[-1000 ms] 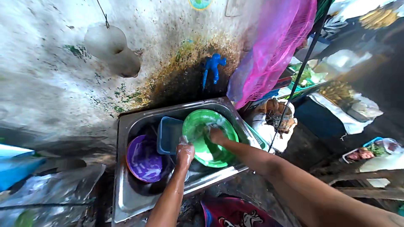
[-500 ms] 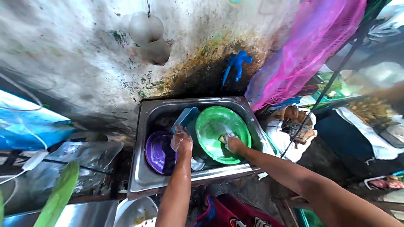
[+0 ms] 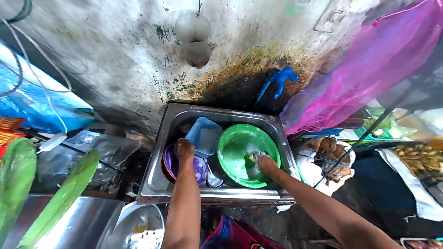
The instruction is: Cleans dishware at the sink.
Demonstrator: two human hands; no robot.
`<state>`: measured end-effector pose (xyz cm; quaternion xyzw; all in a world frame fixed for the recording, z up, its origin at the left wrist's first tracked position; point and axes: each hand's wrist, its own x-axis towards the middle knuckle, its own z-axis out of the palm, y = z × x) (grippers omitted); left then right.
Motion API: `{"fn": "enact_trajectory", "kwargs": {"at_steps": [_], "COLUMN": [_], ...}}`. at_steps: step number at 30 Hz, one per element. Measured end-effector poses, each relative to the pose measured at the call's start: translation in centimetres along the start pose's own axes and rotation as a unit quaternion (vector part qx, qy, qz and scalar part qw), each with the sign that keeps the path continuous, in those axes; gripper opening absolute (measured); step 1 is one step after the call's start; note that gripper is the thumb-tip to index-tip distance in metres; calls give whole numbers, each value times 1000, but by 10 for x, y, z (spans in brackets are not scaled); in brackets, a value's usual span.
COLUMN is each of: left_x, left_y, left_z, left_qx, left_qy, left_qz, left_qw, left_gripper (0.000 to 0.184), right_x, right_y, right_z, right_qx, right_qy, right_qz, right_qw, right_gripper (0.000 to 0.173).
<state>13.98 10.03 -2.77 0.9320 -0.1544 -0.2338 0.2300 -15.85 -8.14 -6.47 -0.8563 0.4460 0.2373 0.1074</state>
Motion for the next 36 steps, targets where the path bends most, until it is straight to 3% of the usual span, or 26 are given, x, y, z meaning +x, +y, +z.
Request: {"fn": "enact_trajectory", "kwargs": {"at_steps": [6, 8, 11, 13, 15, 17, 19, 21, 23, 26, 29, 33, 34, 36], "left_x": [2, 3, 7, -6, -28, -48, -75, -95, -101, -93, -92, -87, -88, -89], "left_y": [-5, -9, -12, -11, -3, 11, 33, 49, 56, 53, 53, 45, 46, 50], "left_z": [5, 11, 17, 9, 3, 19, 37, 56, 64, 72, 79, 82, 82, 81], "left_qx": [-15, -45, -184, -243, -178, -65, 13, 46, 56, 72, 85, 70, 72, 74], "left_qy": [2, -30, -94, -127, -171, -204, -256, -267, -262, -265, -250, -218, -217, -216], "left_qz": [-48, -50, -94, -119, -97, -24, 50, 96, 85, 85, 75, 111, 118, 126], "left_qw": [999, 997, 974, 954, 964, 977, 965, 958, 960, 958, 962, 967, 966, 965], "left_gripper": [45, 44, 41, 46, 67, 80, 71, 46, 45, 52, 64, 50, 49, 50], "right_x": [1, 5, 14, 19, 16, 14, 16, 26, 51, 97, 94, 47, 51, 84], "right_y": [1, 3, -5, -14, -23, -22, -10, 6, 5, -42, -97, -110, -110, -122], "right_z": [-9, -13, -11, -1, 5, 6, 6, 0, -13, -25, 3, 40, 32, 5], "right_qx": [-22, -5, 14, 43, 44, 41, 27, 21, 53, 106, 244, 416, 413, 392], "right_qy": [-5, -6, -14, -30, -38, -52, -58, -31, 36, 101, 100, 127, 152, 254], "right_qz": [35, 39, 25, -33, -76, -87, -75, -60, -51, -71, -127, -299, -308, -235], "right_qw": [999, 999, 999, 998, 995, 994, 995, 998, 997, 987, 956, 849, 844, 852], "right_gripper": [63, 62, 66, 66, 58, 57, 59, 58, 58, 57, 61, 50, 49, 39]}}
